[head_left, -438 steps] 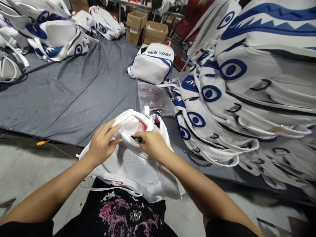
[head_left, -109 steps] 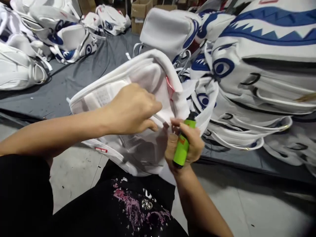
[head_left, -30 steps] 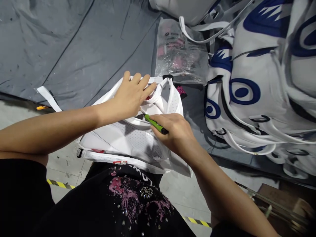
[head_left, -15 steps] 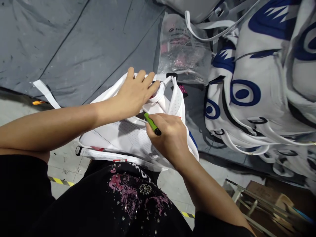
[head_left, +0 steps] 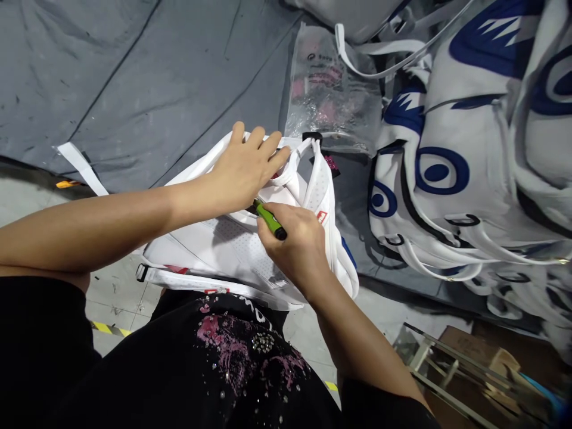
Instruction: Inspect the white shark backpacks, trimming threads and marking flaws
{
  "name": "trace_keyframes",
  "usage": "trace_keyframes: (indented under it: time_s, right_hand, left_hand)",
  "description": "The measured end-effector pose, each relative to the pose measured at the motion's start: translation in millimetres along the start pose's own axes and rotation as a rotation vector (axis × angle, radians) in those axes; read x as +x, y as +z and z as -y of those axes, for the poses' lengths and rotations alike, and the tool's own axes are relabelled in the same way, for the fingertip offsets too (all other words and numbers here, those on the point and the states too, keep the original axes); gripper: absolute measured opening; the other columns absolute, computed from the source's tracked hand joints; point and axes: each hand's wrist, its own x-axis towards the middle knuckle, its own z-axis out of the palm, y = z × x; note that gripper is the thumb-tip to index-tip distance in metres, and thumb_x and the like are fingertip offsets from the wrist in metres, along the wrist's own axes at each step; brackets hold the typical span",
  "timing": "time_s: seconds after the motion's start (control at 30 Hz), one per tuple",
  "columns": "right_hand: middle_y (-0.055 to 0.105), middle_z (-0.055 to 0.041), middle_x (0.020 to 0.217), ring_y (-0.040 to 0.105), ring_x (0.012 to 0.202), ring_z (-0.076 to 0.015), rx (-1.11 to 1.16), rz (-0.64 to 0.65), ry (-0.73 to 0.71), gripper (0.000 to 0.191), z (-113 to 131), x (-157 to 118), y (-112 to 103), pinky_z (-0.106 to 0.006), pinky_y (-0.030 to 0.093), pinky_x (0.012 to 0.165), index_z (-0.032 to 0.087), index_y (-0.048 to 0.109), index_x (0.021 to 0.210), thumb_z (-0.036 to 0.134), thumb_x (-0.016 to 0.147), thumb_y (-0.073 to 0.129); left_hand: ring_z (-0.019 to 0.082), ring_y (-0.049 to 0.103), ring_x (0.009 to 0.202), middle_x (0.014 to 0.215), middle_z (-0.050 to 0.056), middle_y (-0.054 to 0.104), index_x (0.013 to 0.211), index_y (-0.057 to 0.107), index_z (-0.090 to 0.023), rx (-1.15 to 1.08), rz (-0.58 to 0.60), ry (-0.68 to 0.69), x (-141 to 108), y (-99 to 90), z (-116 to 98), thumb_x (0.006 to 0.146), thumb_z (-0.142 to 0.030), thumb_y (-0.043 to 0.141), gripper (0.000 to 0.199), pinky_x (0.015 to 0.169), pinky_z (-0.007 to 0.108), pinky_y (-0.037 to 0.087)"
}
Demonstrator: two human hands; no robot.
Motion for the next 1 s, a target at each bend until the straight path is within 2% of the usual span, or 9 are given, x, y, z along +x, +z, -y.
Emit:
trace_keyframes:
  time_s: [0.2, 0.27, 0.37, 0.43, 0.5, 0.6, 0.73, 0.87, 1.0]
  right_hand:
    - [0.075, -0.0056, 0.076, 0.069, 0.071, -0.0229, 0.069, -0.011, 0.062, 0.018, -2.5, 1.4, 8.2, -0.038, 0.050, 0.067, 0.021, 0.073, 0.092, 0.026, 0.089, 0.056]
    - [0.075, -0.0047, 0.077, 0.070, 0.070, -0.0225, 0.121, -0.003, 0.096, 0.020, -4.4, -1.7, 11.3, -0.037, 0.050, 0.066, 0.022, 0.073, 0.098, 0.029, 0.090, 0.056]
    - [0.077, -0.0072, 0.083, 0.072, 0.076, -0.0244, 0.172, -0.078, 0.111, 0.024, -5.8, -7.4, 17.0, -0.040, 0.050, 0.073, 0.019, 0.073, 0.104, 0.030, 0.093, 0.055]
    - [0.078, -0.0088, 0.090, 0.073, 0.082, -0.0255, 0.226, -0.120, 0.076, 0.026, -4.6, -7.6, 23.4, -0.043, 0.050, 0.079, 0.017, 0.073, 0.107, 0.030, 0.094, 0.055]
    - [0.079, -0.0083, 0.095, 0.073, 0.084, -0.0245, 0.294, -0.126, 0.056, 0.026, -1.9, -3.5, 31.6, -0.044, 0.049, 0.084, 0.018, 0.073, 0.110, 0.030, 0.094, 0.056]
    - [0.080, -0.0054, 0.096, 0.072, 0.082, -0.0219, 0.389, -0.117, 0.064, 0.023, 2.0, 5.0, 42.4, -0.043, 0.048, 0.087, 0.020, 0.073, 0.110, 0.029, 0.093, 0.059]
    - [0.080, -0.0036, 0.095, 0.071, 0.081, -0.0203, 0.450, -0.144, 0.063, 0.024, 2.1, 8.2, 46.5, -0.042, 0.048, 0.087, 0.021, 0.074, 0.110, 0.030, 0.093, 0.060]
    - [0.080, -0.0039, 0.094, 0.070, 0.079, -0.0201, 0.476, -0.139, 0.065, 0.024, -0.7, 5.0, 43.1, -0.042, 0.049, 0.088, 0.020, 0.074, 0.110, 0.029, 0.092, 0.061]
    - [0.079, -0.0038, 0.095, 0.069, 0.074, -0.0195, 0.463, -0.109, 0.075, 0.024, -3.3, 3.2, 39.3, -0.043, 0.050, 0.089, 0.022, 0.073, 0.111, 0.029, 0.093, 0.060]
  left_hand:
    - [0.041, 0.044, 0.133, 0.159, 0.018, 0.037, 0.154, 0.035, -0.016, -0.014, 0.042, 0.000, 0.7, -6.3, 2.5, 0.092, -0.032, 0.063, 0.070, 0.111, 0.064, 0.033]
    - [0.045, 0.037, 0.140, 0.165, 0.019, 0.025, 0.158, 0.027, -0.018, -0.003, 0.122, 0.014, -0.2, -9.0, 10.3, 0.086, -0.035, 0.071, 0.086, 0.111, 0.067, 0.033]
    - [0.054, 0.020, 0.147, 0.171, 0.019, 0.003, 0.164, 0.007, -0.025, 0.004, 0.226, 0.001, -4.7, -11.0, 25.9, 0.075, -0.045, 0.081, 0.117, 0.108, 0.072, 0.033]
    - [0.058, 0.021, 0.145, 0.170, 0.019, -0.003, 0.163, -0.002, -0.028, -0.009, 0.226, -0.042, -8.8, -11.2, 32.5, 0.073, -0.056, 0.080, 0.125, 0.103, 0.072, 0.037]
    - [0.058, 0.031, 0.138, 0.170, 0.021, -0.003, 0.163, -0.003, -0.027, 0.006, 0.226, -0.089, -11.9, -12.0, 32.6, 0.074, -0.056, 0.080, 0.125, 0.097, 0.066, 0.046]
    - [0.054, 0.036, 0.134, 0.169, 0.024, -0.002, 0.164, -0.002, -0.026, 0.063, 0.268, -0.162, -12.0, -15.6, 25.0, 0.079, -0.043, 0.079, 0.119, 0.091, 0.058, 0.053]
    - [0.054, 0.027, 0.142, 0.169, 0.021, -0.008, 0.162, -0.013, -0.027, 0.038, 0.399, -0.181, -6.7, -24.1, 21.2, 0.083, -0.035, 0.072, 0.116, 0.099, 0.057, 0.049]
    - [0.053, 0.020, 0.147, 0.170, 0.016, -0.010, 0.159, -0.021, -0.031, -0.015, 0.511, -0.166, 0.1, -30.6, 30.0, 0.083, -0.034, 0.070, 0.119, 0.107, 0.056, 0.043]
    - [0.050, 0.019, 0.148, 0.171, 0.009, -0.009, 0.157, -0.024, -0.039, -0.021, 0.600, -0.164, 6.8, -32.4, 38.8, 0.082, -0.030, 0.067, 0.118, 0.107, 0.054, 0.042]
